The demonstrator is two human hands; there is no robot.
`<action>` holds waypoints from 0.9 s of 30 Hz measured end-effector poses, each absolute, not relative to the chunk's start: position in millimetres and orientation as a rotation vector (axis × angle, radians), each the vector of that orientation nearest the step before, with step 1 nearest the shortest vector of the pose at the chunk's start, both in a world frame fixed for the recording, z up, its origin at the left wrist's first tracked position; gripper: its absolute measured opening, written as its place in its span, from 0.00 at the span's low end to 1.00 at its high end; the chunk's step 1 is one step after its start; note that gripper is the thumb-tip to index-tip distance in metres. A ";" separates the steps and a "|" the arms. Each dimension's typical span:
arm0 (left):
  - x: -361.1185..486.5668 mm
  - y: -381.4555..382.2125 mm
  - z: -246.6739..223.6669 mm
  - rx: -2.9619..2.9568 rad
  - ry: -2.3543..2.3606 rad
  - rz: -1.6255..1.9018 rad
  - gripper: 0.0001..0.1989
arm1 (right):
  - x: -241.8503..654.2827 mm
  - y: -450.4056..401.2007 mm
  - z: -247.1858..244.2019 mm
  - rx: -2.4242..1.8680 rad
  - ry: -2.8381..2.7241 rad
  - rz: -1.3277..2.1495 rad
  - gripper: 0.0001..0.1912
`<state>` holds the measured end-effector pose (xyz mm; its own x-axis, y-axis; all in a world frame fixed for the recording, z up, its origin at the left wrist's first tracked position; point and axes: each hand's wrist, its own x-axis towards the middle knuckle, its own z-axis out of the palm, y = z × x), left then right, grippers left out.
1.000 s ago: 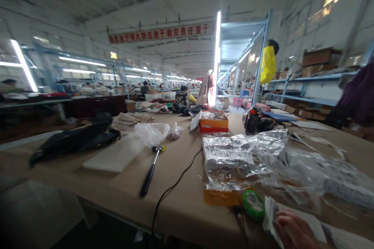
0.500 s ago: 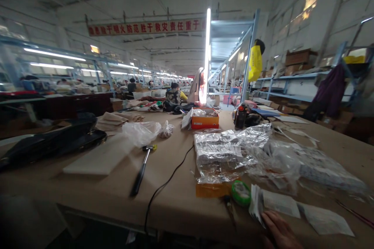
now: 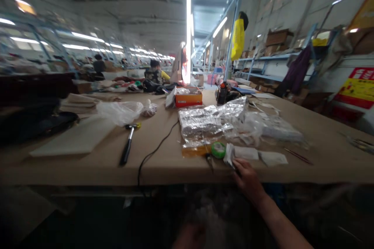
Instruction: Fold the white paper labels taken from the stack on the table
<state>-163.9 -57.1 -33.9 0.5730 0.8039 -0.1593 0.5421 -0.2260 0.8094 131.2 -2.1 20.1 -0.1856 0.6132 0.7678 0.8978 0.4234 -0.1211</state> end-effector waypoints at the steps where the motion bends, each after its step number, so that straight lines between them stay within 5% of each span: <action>1: -157.4 -56.4 -45.2 1.908 1.096 0.348 0.09 | 131.8 -2.2 19.7 -1.284 -1.877 -0.364 0.18; 11: -151.6 -70.4 -74.8 2.025 1.090 0.525 0.12 | 138.2 -12.0 8.7 -1.424 -1.783 -0.211 0.23; 19: -180.8 -93.8 -0.4 2.261 1.441 1.094 0.16 | 150.6 -37.6 2.0 -1.339 -1.759 -0.120 0.30; 27: -165.0 -33.9 33.6 2.679 1.769 0.644 0.38 | 178.5 -44.2 1.5 -1.370 -1.827 -0.156 0.25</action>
